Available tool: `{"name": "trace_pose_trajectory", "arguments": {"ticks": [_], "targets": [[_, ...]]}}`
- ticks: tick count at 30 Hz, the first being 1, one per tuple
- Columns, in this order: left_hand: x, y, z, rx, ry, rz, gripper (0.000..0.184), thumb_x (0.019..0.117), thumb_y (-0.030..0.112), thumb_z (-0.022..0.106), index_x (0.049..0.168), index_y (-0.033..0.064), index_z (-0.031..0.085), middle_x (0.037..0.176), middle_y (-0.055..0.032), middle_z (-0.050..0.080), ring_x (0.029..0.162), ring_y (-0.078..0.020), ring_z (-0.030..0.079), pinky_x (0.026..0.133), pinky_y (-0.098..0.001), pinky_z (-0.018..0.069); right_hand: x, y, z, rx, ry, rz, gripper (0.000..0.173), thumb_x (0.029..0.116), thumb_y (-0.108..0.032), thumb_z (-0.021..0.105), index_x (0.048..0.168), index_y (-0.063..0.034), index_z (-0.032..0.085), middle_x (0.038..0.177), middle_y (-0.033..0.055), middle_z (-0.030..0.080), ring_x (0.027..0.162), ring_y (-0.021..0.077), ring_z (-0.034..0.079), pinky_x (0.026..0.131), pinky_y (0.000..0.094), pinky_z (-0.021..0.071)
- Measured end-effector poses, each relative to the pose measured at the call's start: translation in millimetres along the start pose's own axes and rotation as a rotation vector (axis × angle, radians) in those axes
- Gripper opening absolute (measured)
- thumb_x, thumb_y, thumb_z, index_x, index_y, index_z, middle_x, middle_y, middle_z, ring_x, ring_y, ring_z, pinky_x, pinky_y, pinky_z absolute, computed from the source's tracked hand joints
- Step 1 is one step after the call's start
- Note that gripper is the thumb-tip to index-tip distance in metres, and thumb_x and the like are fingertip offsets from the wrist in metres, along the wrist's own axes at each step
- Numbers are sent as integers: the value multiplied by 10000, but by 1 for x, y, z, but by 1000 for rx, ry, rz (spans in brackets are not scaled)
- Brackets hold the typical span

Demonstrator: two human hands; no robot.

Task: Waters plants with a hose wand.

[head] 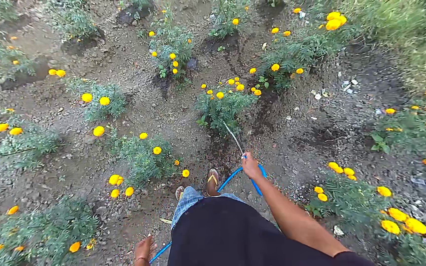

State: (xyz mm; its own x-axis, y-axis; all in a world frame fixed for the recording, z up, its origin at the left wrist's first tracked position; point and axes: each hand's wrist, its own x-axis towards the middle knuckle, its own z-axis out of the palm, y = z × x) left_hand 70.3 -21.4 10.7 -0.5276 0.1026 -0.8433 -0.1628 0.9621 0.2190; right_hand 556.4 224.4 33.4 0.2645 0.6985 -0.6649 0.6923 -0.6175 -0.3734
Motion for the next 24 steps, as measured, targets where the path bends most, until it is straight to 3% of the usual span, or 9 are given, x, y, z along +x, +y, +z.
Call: {"name": "trace_pose_trajectory", "arguments": {"ticks": [9, 13, 24], "targets": [[50, 35, -59, -12, -63, 141, 415, 1096, 275, 498, 1355, -46, 531, 1233, -270, 632, 934, -324, 681, 781, -477, 568, -55, -14, 44, 50, 98, 70, 412, 1119, -252, 359, 1463, -41, 440, 1177, 267, 677, 1100, 416, 678, 963, 567, 518], [67, 49, -99, -26, -74, 195, 402, 1105, 269, 474, 1365, -34, 525, 1244, -260, 626, 939, -312, 676, 767, -468, 557, -81, -29, 66, 96, 165, 115, 415, 1124, -254, 344, 1483, -59, 414, 1166, 261, 674, 1010, 414, 698, 881, 566, 546], [145, 16, -199, -10, -42, 140, 440, 1105, 298, 462, 1393, -31, 509, 1262, -275, 610, 944, -313, 665, 781, -466, 550, -133, -71, 126, 150, 234, 176, 406, 1126, -267, 364, 1485, -82, 405, 1167, 251, 680, 1023, 408, 703, 888, 564, 549]]}}
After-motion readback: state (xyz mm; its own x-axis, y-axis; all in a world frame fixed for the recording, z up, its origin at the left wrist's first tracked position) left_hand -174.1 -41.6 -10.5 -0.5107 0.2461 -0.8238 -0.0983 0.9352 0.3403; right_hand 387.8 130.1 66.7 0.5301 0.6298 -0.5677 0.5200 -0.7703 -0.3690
